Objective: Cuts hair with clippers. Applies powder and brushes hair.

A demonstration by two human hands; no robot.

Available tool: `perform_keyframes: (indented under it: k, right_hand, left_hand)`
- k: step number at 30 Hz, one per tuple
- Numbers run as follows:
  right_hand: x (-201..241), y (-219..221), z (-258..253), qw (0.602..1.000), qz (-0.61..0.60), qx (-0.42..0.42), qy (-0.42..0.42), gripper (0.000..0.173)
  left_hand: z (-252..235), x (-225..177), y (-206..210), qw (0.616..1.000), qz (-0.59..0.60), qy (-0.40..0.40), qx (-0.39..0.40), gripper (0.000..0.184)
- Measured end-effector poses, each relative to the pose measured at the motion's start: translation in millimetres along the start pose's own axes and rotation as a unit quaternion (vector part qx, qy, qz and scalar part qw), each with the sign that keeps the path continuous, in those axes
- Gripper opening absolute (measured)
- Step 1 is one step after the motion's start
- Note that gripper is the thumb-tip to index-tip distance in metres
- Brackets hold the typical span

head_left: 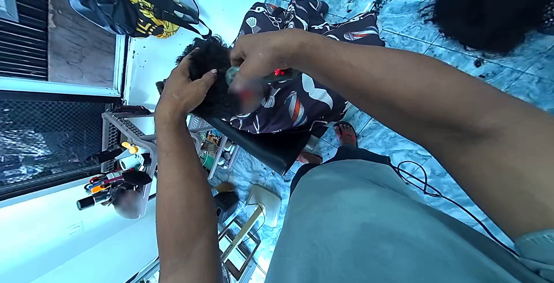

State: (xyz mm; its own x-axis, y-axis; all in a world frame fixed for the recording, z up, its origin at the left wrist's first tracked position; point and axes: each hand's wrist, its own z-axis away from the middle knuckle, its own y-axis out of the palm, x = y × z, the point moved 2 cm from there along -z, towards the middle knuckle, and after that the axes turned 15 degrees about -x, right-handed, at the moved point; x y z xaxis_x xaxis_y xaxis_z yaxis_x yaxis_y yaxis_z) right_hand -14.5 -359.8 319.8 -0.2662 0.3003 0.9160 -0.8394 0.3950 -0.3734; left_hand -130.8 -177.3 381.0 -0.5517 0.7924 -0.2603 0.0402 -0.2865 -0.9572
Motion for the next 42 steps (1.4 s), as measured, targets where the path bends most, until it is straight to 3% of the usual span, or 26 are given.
perform_keyframes:
  k: [5,10,15,19,24,28,34,37,42]
  right_hand:
    - [-14.5,-5.0,-1.5,0.99,0.112,-0.024,0.081,0.029]
    - [-7.6,-10.6,-8.0,0.997,-0.048,0.016,0.061,0.027]
    - [-13.1,-16.6,-17.5,0.982,0.165,0.003,0.092,0.033]
    - [-2.5,-14.0,-15.1,0.998,0.052,0.005,0.036,0.028]
    - [17.3,-2.7,-2.8,0.977,0.207,-0.031,0.029,0.026]
    - [30.0,10.1,10.8,0.986,0.156,-0.064,0.01,0.028]
    - [29.1,21.2,16.3,0.968,0.198,-0.123,0.092,0.031]
    - [38.3,25.2,21.0,0.983,0.137,-0.113,0.056,0.032]
    - [28.5,27.0,18.6,0.961,0.227,-0.125,0.092,0.031]
  left_hand:
    - [2.3,-1.4,-1.2,1.0,0.001,-0.003,0.002,0.073]
    - [1.8,-1.4,-1.1,1.0,-0.006,0.006,-0.002,0.071]
    - [2.2,0.7,-1.4,1.0,-0.006,0.001,-0.005,0.072]
    - [1.8,4.1,-4.0,1.0,0.012,0.016,0.003,0.069]
    - [4.0,10.9,-18.9,0.993,0.069,0.073,0.058,0.057]
    - [-5.0,18.9,-20.6,0.988,0.05,0.128,0.071,0.056]
    - [-16.7,20.8,-18.2,0.983,-0.001,0.173,0.058,0.062]
    - [-16.5,18.2,-18.1,0.982,-0.006,0.177,0.059,0.057]
    - [-16.1,19.1,-17.8,0.983,-0.006,0.174,0.059,0.064]
